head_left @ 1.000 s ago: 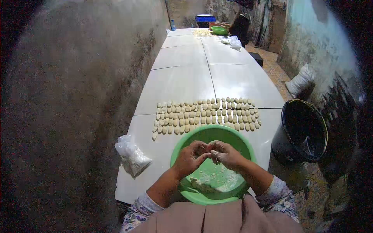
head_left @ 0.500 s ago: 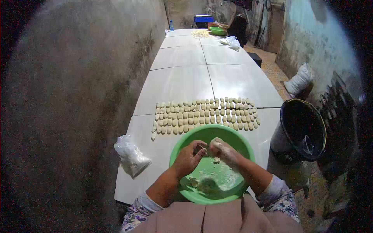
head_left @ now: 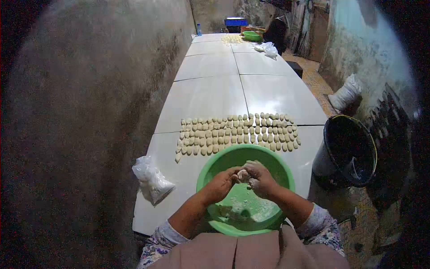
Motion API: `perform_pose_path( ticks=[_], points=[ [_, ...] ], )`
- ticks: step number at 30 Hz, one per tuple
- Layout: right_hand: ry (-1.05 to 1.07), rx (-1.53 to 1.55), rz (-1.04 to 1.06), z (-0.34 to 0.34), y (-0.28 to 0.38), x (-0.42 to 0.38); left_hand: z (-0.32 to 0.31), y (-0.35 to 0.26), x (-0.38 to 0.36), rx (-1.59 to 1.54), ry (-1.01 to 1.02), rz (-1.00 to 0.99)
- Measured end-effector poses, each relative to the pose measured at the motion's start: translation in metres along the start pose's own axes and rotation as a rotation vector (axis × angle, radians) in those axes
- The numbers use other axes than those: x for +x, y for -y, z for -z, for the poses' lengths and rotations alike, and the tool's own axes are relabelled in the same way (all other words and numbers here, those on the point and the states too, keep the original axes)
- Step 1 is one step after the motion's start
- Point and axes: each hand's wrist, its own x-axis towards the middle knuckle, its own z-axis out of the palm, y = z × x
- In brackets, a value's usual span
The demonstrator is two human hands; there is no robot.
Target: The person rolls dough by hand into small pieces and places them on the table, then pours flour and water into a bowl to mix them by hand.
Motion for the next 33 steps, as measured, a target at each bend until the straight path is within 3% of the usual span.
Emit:
perform_pose_path(
  ticks=[1, 2, 3, 4, 6, 8, 10, 12, 14, 19, 21, 26, 28, 33],
  points=[
    [0.006, 0.007, -0.134, -0.002, 0.006, 0.001, -0.001, 0.005, 0.002, -0.020, -0.015, -0.137],
    [0.007, 0.008, -0.133, -0.002, 0.009, 0.001, -0.003, 0.007, 0.003, -0.040, -0.032, -0.274],
    [-0.046, -0.009, -0.040, 0.000, 0.011, 0.001, -0.002, -0.003, 0.005, -0.235, 0.021, -0.218],
    [-0.100, -0.026, 0.053, 0.000, 0.014, 0.002, -0.001, -0.006, 0.003, -0.235, 0.018, -0.218],
    [-0.203, -0.050, 0.063, -0.004, 0.018, 0.004, 0.003, -0.009, 0.001, -0.463, 0.012, -0.071],
    [-0.400, 0.052, -0.012, -0.007, 0.016, 0.005, 0.000, 0.003, 0.000, -0.518, -0.076, -0.075],
    [-0.347, -0.039, -0.037, 0.003, 0.017, 0.003, 0.003, 0.009, 0.000, -0.382, -0.008, -0.043],
    [-0.180, -0.119, -0.020, 0.007, 0.015, -0.001, 0.003, 0.014, 0.002, -0.281, -0.068, 0.017],
    [-0.175, -0.122, 0.049, 0.002, 0.010, 0.001, 0.007, 0.023, 0.003, -0.159, -0.070, 0.145],
    [-0.192, 0.167, 0.041, -0.003, 0.013, 0.001, 0.005, 0.022, -0.001, 0.001, -0.159, 0.112],
    [-0.189, 0.236, 0.013, -0.004, 0.016, 0.002, 0.005, 0.030, 0.000, -0.028, -0.121, 0.119],
    [-0.065, -0.054, -0.045, -0.004, 0.017, 0.001, 0.005, 0.020, -0.001, -0.160, -0.006, 0.112],
    [-0.027, -0.074, -0.054, -0.004, 0.014, 0.001, 0.008, 0.029, -0.001, -0.195, 0.063, -0.058],
    [-0.059, -0.151, -0.046, -0.003, 0.025, -0.002, 0.003, 0.010, 0.000, -0.167, 0.162, 0.069]
  ],
)
